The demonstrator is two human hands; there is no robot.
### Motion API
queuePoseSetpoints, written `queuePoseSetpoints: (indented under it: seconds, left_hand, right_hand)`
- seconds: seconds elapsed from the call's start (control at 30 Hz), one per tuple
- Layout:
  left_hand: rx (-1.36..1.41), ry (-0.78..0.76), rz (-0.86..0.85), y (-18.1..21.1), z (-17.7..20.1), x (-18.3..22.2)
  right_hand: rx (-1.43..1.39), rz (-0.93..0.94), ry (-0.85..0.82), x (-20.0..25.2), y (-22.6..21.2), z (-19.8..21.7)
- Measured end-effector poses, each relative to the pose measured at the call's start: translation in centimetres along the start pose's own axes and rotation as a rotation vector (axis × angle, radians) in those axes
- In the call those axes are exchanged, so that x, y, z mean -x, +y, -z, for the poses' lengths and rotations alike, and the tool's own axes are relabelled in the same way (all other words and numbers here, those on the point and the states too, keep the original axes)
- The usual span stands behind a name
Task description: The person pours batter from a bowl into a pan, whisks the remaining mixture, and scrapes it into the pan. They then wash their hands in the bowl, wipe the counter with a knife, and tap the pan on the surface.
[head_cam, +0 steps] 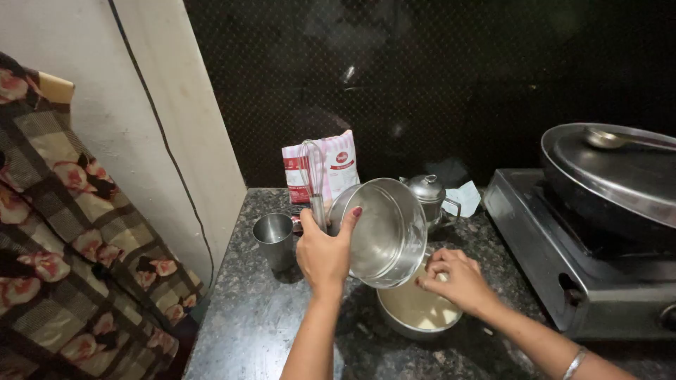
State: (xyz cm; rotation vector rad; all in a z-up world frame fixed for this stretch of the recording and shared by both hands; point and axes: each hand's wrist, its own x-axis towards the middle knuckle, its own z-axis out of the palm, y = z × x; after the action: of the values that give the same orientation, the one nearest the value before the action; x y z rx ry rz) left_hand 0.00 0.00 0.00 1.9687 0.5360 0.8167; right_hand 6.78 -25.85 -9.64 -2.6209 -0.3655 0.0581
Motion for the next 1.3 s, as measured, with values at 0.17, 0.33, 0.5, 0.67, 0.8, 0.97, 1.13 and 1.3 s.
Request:
queuePoseSetpoints:
  seconds: [0.17,0.33,0.5,0.67,0.8,0.97,1.13,1.3]
  left_hand:
    - [-0.019,0.003,0.056,-0.8,0.2,0.0]
    - [-0.006,0.138,-0.008,-3.3,-0.3,-0.1]
    - [-0.049,0.025,0.216,-3.5,1.0,0.2]
    - [-0.005,0.019,0.304,-4.7,1.2,0.3]
    - [-0.026,-0.020,0.371,-6.7,1.1,0.2]
    - [-0.050,-0.063,0.408,-8.1,1.9,0.4]
    - [-0.085,-0.069,0.449,-10.4,2.0,0.4]
    - [-0.031,-0.157,0.504,-12.9,1.9,0.2]
  right_hand:
    - [0.031,0.060,-0.065,0.1,0.3,0.0]
    - [-0.110,0.019,-0.029,-0.3,1.6,-0.1]
    - [-0.026,0.121,-0.003,0.4,1.9,0.1]
    - [0.015,0.179,0.081,1.3,0.9,0.8]
    - [0.209,0.178,0.175,2.4,-0.9,1.7]
    - [0.153,0.226,0.210,1.4,1.1,0.5]
    - [0.111,0.108,0.116,1.2,0.9,0.6]
    - [-0.109,-0.068,-0.022,0.2,2.0,-0.6]
